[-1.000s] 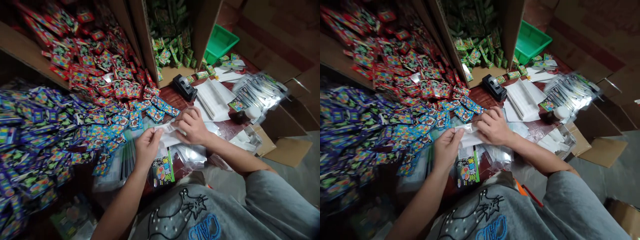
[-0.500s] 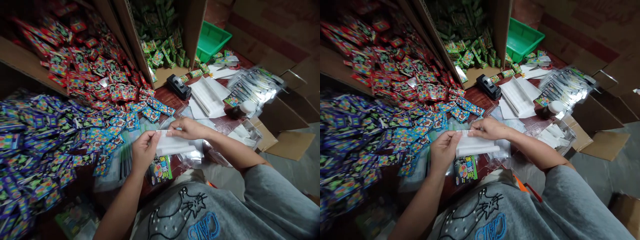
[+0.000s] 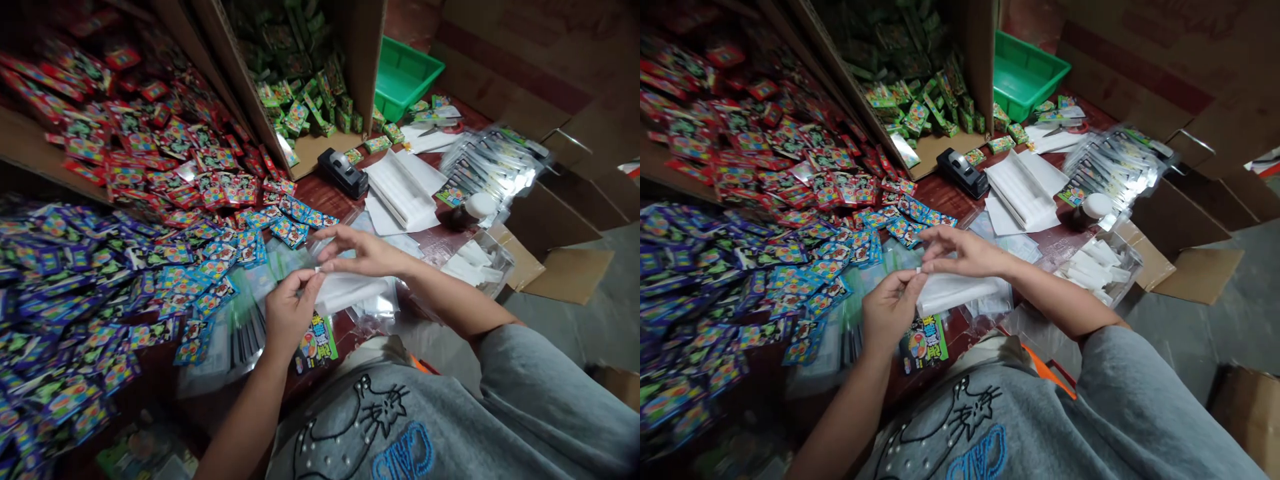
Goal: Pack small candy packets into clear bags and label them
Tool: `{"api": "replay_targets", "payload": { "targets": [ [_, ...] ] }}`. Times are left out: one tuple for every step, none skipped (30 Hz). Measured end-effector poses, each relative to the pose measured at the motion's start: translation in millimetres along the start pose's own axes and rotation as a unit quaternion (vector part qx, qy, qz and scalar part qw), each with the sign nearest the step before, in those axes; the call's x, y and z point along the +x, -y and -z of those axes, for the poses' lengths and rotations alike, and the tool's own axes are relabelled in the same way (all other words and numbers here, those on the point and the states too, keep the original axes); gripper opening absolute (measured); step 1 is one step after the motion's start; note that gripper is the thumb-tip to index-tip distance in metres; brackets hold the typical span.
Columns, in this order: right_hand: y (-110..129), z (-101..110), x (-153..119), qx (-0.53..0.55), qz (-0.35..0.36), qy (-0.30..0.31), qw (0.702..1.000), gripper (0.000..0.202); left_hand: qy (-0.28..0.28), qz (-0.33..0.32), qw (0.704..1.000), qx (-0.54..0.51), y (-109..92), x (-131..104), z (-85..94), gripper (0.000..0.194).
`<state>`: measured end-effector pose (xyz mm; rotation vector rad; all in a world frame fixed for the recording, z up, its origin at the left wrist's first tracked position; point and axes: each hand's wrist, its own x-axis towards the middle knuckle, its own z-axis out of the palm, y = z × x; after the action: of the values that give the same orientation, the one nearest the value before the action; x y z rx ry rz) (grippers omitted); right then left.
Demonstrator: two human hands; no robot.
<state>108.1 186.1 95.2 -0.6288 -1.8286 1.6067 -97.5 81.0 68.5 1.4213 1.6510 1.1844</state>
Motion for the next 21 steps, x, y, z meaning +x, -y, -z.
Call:
{"api": "replay_targets", "payload": {
  "targets": [
    [-3.1,-2.0,-1.5,0.013,-0.008,0.016,1.0,0.055,0.003,-0.01,1.0,0.008,-0.3,-0.5,-1.6,0.031],
    [-6.2,-3.8,-3.2,0.021,-0.012,0.021,0.999,0.055,0.006,-0.013,1.0,0.006,-0.6,-0.7,-3.4,0.031],
    [-9.2,-5.3,-5.0,0.027,-0.013,0.019,0.999,0.054,0.009,-0.011,1.0,-0.002,-0.7,-0.7,-5.5,0.031],
    [-12.0,-6.4,-7.0,0.032,-0.013,0.009,0.999,0.052,0.012,-0.007,1.0,-0.013,-0.9,-0.4,-7.6,0.032],
    [-14.5,-7.1,-9.1,0.036,-0.013,-0.001,0.999,0.051,0.016,-0.004,0.999,-0.027,-1.0,0.0,-9.8,0.032],
    [-16.7,-7.6,-11.2,0.039,-0.014,-0.01,0.999,0.051,0.018,0.0,0.999,-0.04,-1.1,0.5,-11.8,0.032],
    [-18.4,-7.7,-13.3,0.041,-0.014,-0.017,0.999,0.051,0.018,0.004,0.999,-0.049,-1.3,1.1,-13.6,0.032],
    [-19.8,-7.8,-15.3,0.042,-0.012,-0.023,0.999,0.051,0.019,0.01,0.998,-0.052,-1.6,1.6,-15.1,0.032],
    [-20.8,-7.7,-17.1,0.042,-0.006,-0.028,0.999,0.052,0.02,0.019,0.998,-0.051,-2.0,2.1,-16.3,0.033],
    [-21.7,-7.5,-18.8,0.043,0.003,-0.031,0.999,0.053,0.021,0.028,0.998,-0.045,-2.4,2.5,-17.2,0.035],
    [-22.4,-7.5,-20.4,0.044,0.014,-0.033,0.998,0.054,0.023,0.036,0.998,-0.036,-2.7,2.8,-17.7,0.036],
    [-23.1,-7.6,-22.1,0.045,0.025,-0.037,0.998,0.054,0.026,0.041,0.998,-0.028,-2.7,3.0,-18.0,0.037],
    [-23.8,-7.9,-24.1,0.044,0.036,-0.043,0.997,0.054,0.03,0.045,0.998,-0.022,-2.4,2.9,-18.1,0.038],
    [-24.3,-8.4,-26.6,0.038,0.044,-0.05,0.997,0.053,0.033,0.048,0.998,-0.019,-1.5,2.5,-17.9,0.038],
    [-24.7,-9.1,-29.7,0.029,0.048,-0.063,0.996,0.052,0.037,0.052,0.998,-0.017,-0.1,1.9,-17.7,0.037],
    [-24.9,-9.7,-33.5,0.017,0.047,-0.085,0.995,0.05,0.04,0.058,0.997,-0.016,1.7,1.2,-17.5,0.036],
    [-24.8,-10.3,-38.1,0.006,0.042,-0.118,0.992,0.048,0.04,0.065,0.997,-0.014,3.9,0.4,-17.7,0.035],
    [-24.4,-10.5,-43.5,-0.003,0.034,-0.161,0.986,0.048,0.036,0.073,0.997,-0.01,6.2,-0.3,-18.4,0.033],
    [-23.9,-10.3,-49.5,-0.006,0.024,-0.204,0.979,0.051,0.032,0.079,0.996,-0.004,8.3,-0.9,-19.9,0.032],
    [-23.3,-9.5,-56.3,-0.002,0.014,-0.234,0.972,0.06,0.028,0.081,0.996,0.002,9.8,-1.5,-22.2,0.031],
    [-22.9,-8.1,-64.0,0.007,0.004,-0.242,0.97,0.074,0.031,0.078,0.996,0.009,10.5,-2.3,-24.9,0.031]
  ]
}}
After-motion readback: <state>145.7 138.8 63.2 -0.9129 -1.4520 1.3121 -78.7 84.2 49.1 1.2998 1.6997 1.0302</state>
